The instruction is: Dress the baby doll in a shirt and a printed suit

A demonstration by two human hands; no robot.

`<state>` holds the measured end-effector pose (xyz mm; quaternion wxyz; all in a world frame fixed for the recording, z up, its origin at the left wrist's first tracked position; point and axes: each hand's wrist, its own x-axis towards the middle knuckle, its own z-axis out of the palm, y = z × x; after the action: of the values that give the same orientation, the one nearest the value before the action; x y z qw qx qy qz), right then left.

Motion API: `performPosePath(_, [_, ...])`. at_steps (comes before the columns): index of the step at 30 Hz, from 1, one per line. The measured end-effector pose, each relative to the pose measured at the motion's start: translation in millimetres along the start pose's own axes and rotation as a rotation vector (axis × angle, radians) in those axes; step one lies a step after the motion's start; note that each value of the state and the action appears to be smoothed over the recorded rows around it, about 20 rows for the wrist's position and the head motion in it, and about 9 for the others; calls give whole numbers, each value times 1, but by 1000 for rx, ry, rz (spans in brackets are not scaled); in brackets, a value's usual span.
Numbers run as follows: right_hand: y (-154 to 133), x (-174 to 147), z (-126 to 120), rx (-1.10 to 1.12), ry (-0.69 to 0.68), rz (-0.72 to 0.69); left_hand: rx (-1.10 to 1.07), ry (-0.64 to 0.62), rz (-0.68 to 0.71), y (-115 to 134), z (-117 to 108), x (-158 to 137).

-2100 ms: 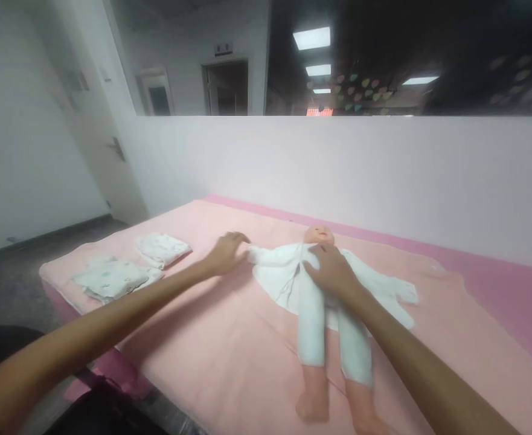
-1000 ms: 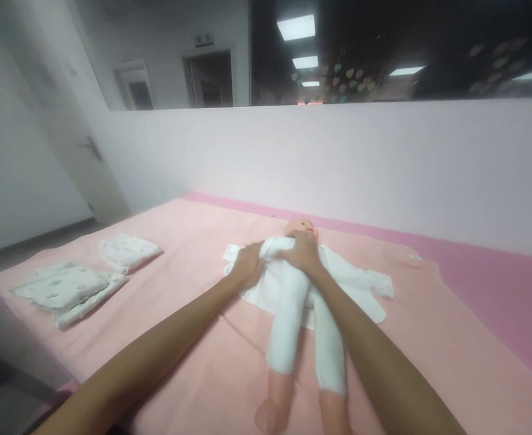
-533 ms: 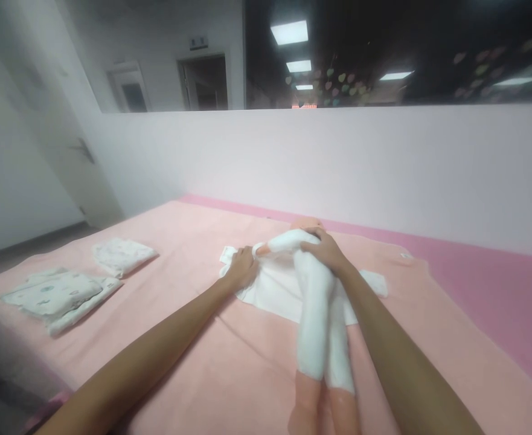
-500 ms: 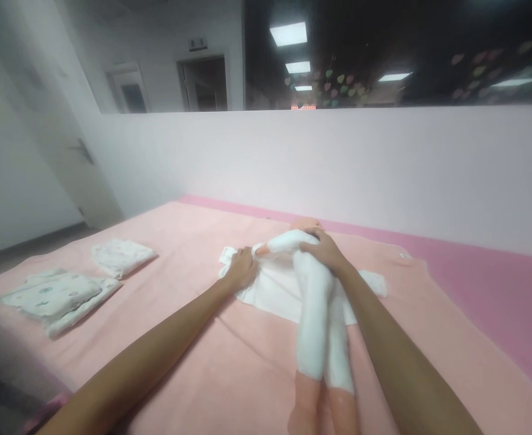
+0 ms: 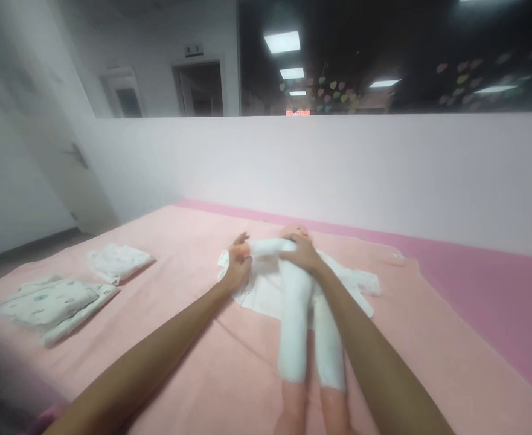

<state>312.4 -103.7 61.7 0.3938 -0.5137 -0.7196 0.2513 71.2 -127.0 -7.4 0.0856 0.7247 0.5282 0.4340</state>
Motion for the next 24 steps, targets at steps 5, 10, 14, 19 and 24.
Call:
performPosePath(5, [7, -4, 6, 2, 73, -57, -80, 398, 98, 6, -11, -1])
performPosePath(10, [55, -47, -21, -110, 263, -24, 117, 409, 218, 25, -27, -5])
performPosePath(14, [90, -75, -28, -202, 271, -134, 82, 129, 345, 71, -30, 10])
performPosePath(19, [105, -77, -24, -417, 288, -298, 215, -500, 373, 127, 23, 53])
performPosePath(24, [108, -73, -26, -510, 304, -298, 527, -860, 362, 159, 97, 84])
